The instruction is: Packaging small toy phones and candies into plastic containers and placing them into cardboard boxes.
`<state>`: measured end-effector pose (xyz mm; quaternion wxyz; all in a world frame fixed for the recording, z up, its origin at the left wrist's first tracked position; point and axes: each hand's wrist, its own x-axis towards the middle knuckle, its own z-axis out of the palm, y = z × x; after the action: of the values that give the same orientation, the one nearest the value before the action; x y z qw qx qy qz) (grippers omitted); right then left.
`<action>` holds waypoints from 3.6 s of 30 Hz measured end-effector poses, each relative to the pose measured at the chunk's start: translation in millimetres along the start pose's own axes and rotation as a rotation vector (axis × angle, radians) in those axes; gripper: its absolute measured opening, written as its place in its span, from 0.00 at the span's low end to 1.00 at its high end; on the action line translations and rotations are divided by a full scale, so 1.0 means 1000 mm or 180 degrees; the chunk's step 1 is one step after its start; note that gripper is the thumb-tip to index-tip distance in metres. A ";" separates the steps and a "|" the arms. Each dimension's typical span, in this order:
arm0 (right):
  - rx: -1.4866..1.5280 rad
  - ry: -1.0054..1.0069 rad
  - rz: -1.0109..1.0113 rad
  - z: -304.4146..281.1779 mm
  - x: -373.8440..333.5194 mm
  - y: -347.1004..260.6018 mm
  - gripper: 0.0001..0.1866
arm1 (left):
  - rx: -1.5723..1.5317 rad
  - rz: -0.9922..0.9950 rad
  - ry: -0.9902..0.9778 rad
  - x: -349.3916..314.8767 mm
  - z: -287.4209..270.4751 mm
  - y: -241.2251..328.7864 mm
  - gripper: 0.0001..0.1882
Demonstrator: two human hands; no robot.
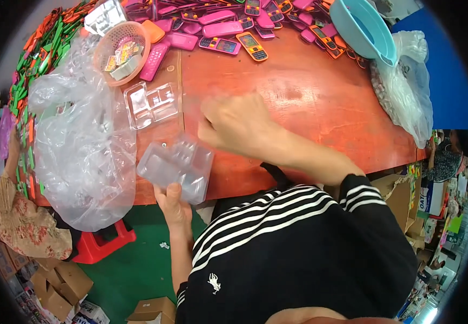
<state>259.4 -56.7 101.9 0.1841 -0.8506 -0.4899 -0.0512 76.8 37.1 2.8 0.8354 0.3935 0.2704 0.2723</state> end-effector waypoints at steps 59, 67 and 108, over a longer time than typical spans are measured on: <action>-0.0694 -0.0439 0.1594 0.027 0.054 0.208 0.26 | 0.0068 -0.0665 -0.0646 0.008 0.050 -0.017 0.46; 0.3143 0.0461 0.1954 0.002 -0.014 0.208 0.16 | -0.0160 -0.0843 -0.0554 0.013 0.045 -0.019 0.49; -0.0315 -0.0005 0.1232 0.030 0.043 0.153 0.17 | -0.0299 -0.1006 -0.0593 0.006 0.025 -0.024 0.45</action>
<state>409.0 -79.9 45.8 0.1481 -0.9370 -0.3142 -0.0381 103.6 15.3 -4.8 0.9067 0.3302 0.2373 0.1124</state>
